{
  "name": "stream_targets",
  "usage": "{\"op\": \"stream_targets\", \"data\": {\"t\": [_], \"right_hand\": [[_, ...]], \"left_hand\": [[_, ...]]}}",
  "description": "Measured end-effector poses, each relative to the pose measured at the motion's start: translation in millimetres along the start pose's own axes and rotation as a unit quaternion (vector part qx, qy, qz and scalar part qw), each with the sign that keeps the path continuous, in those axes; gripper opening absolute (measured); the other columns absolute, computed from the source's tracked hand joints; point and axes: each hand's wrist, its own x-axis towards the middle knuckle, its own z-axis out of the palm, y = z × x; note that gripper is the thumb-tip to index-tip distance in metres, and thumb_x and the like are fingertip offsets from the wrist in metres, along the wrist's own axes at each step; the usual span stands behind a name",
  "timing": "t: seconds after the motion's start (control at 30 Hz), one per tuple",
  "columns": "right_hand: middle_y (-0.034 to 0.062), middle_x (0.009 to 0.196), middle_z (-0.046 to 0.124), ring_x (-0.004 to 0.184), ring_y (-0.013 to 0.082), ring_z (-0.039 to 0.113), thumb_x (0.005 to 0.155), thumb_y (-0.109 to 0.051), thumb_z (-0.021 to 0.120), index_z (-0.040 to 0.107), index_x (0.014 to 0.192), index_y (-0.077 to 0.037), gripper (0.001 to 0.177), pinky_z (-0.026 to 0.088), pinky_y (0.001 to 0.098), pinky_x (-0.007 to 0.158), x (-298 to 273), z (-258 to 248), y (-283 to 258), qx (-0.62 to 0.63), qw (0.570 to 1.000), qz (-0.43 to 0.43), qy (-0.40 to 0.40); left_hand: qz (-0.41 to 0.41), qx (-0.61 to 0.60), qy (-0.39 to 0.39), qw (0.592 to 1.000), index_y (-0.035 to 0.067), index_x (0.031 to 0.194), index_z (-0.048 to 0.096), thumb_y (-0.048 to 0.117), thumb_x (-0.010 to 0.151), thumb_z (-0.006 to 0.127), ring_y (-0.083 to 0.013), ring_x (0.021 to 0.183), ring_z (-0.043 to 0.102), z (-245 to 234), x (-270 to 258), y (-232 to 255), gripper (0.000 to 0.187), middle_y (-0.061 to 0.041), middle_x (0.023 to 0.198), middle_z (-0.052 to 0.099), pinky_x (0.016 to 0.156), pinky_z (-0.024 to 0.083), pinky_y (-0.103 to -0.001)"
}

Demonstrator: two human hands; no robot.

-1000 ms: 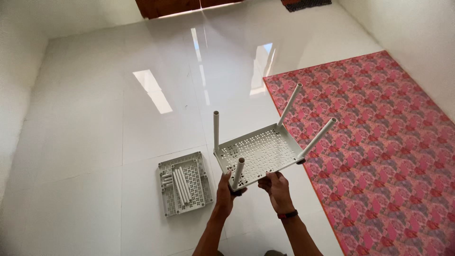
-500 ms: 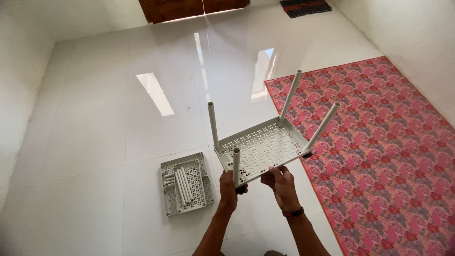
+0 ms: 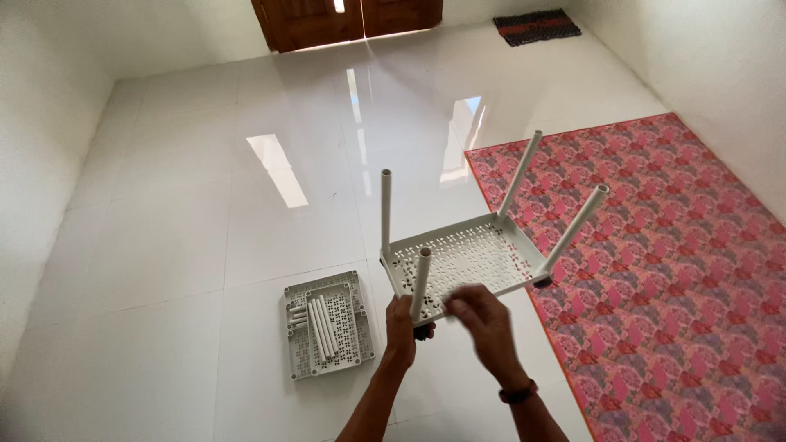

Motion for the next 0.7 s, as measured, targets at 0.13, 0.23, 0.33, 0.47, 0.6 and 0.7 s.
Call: {"op": "stream_targets", "data": {"t": [0.13,0.23,0.33,0.47,0.6,0.7], "right_hand": [[0.0084,0.101,0.064,0.09,0.0125,0.061,0.1,-0.016,0.068,0.057,0.12,-0.001,0.027,0.053,0.0295,0.075,10,34,-18,-0.007,0.994,-0.062,-0.086],[0.0007,0.077,0.066,0.065,0.0078,0.061,0.094,-0.019,0.063,0.064,0.105,-0.01,0.015,0.054,0.0257,0.058,8,52,-11,0.023,0.988,0.133,-0.077],[-0.0013,0.067,0.061,0.06,0.0057,0.054,0.102,-0.026,0.059,0.064,0.085,-0.007,0.025,0.048,0.0241,0.057,3,58,7,0.022,0.991,0.114,-0.065],[-0.0018,0.059,0.056,0.056,0.0043,0.043,0.104,-0.03,0.06,0.059,0.07,-0.007,0.041,0.038,0.0246,0.055,3,58,19,0.083,0.989,0.116,-0.026],[-0.0035,0.056,0.051,0.053,0.0045,0.044,0.101,-0.03,0.061,0.054,0.067,-0.012,0.038,0.037,0.024,0.054,8,62,13,0.096,0.988,0.119,0.019],[-0.0048,0.053,0.044,0.05,0.004,0.039,0.101,-0.029,0.062,0.051,0.062,-0.012,0.044,0.034,0.025,0.05,13,65,8,0.095,0.987,0.121,0.052]], "left_hand": [[0.009,0.063,0.006,0.998,0.004,0.114,0.061,0.04,0.097,0.043,-0.0154,0.049,0.057,-2,-4,-19,0.044,-0.008,0.073,0.06,0.039,0.049,-0.034],[0.085,0.101,-0.014,0.991,0.006,0.125,0.066,0.052,0.096,0.04,-0.0092,0.05,0.051,-8,-12,-36,0.06,-0.003,0.073,0.06,0.039,0.043,-0.028],[0.032,0.072,0.002,0.997,0.009,0.121,0.067,0.057,0.095,0.045,-0.0079,0.057,0.045,-11,-9,-46,0.059,0.0,0.075,0.052,0.046,0.039,-0.026],[-0.041,0.037,0.045,0.997,0.003,0.095,0.05,0.053,0.101,0.056,-0.0107,0.066,0.041,-8,-1,-49,0.05,0.0,0.077,0.045,0.057,0.036,-0.029],[-0.051,0.044,0.067,0.996,0.01,0.089,0.055,0.041,0.095,0.052,-0.0098,0.067,0.047,-3,-1,-43,0.032,0.001,0.077,0.051,0.06,0.041,-0.03],[-0.025,0.042,0.058,0.997,0.009,0.087,0.052,0.038,0.095,0.054,-0.0095,0.063,0.045,1,0,-39,0.03,0.0,0.074,0.049,0.055,0.039,-0.029]]}}
